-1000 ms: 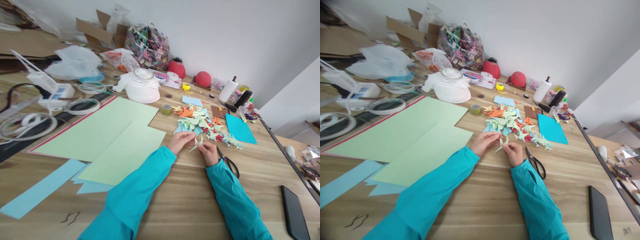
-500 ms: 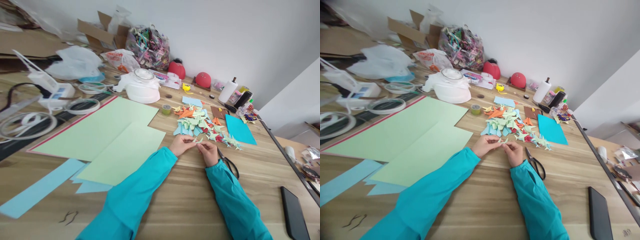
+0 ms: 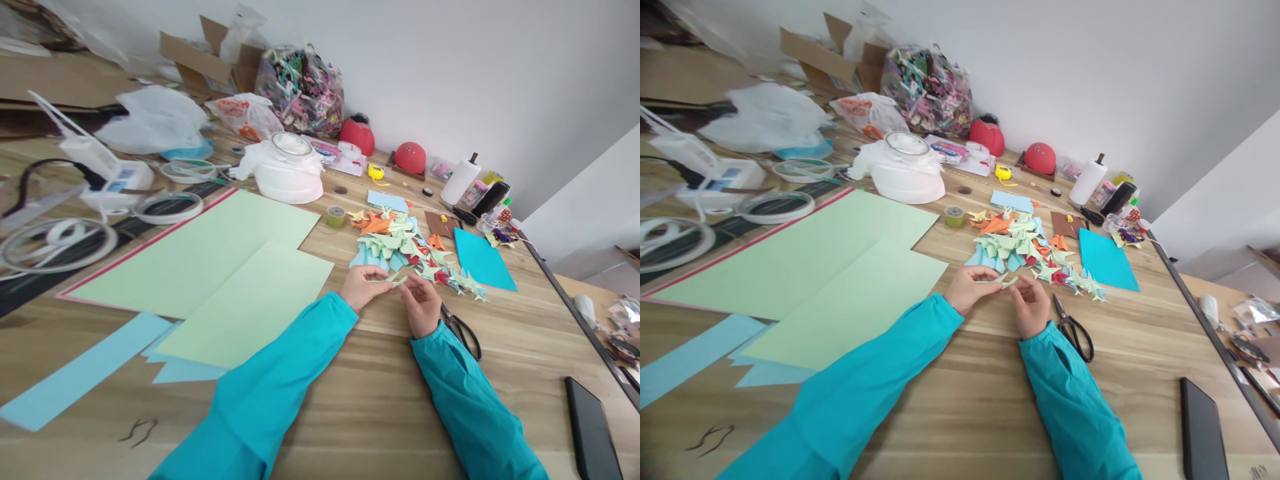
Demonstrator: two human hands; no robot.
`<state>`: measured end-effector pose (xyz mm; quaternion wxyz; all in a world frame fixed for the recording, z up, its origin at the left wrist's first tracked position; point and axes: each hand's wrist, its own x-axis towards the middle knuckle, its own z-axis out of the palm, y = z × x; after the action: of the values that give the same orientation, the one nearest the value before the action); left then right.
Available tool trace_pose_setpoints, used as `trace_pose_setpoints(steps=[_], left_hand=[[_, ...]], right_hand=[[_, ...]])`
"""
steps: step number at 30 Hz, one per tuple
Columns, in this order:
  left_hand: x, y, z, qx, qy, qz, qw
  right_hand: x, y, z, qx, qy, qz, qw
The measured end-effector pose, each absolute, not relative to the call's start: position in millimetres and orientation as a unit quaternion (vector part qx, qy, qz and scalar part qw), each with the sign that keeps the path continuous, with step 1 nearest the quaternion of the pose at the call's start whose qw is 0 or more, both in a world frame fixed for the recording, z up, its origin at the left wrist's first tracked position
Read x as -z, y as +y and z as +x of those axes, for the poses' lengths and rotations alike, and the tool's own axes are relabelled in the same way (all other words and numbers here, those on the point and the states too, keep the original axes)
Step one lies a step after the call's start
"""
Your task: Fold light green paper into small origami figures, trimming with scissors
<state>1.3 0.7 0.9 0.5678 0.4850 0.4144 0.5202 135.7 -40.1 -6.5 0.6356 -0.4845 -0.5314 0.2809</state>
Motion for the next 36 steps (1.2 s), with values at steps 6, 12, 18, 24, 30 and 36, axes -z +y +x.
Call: trace_pose_setpoints(steps=[6, 12, 18, 24, 30, 36], left_hand=[[-5.1, -1.7, 0.5, -0.507, 0.409, 0.454, 0.608], [-10.0, -1.2, -4.2, -0.482, 0.436, 0.483, 0.586], [-8.3, 0.2, -5.3, -0.493, 0.388, 0.481, 0.613], [-3.8, 1.2, -2.5, -0.498, 0.352, 0.456, 0.648], [-3.6, 1.1, -0.7, -0.467, 0.332, 0.449, 0.686], [-1.8, 0.9, 2.1, -0.465, 0.357, 0.449, 0.675]], right_hand=[[5.6, -40.9, 136.4, -0.272, -0.526, -0.496, 0.635], [8.4, -41.1, 137.1, -0.28, -0.54, -0.501, 0.616], [10.2, -40.4, 138.0, -0.26, -0.569, -0.495, 0.603], [6.7, -44.4, 137.3, -0.175, -0.624, -0.51, 0.566], [6.2, -44.5, 137.3, -0.137, -0.647, -0.509, 0.551], [7.7, -44.7, 141.3, -0.042, -0.703, -0.493, 0.511]])
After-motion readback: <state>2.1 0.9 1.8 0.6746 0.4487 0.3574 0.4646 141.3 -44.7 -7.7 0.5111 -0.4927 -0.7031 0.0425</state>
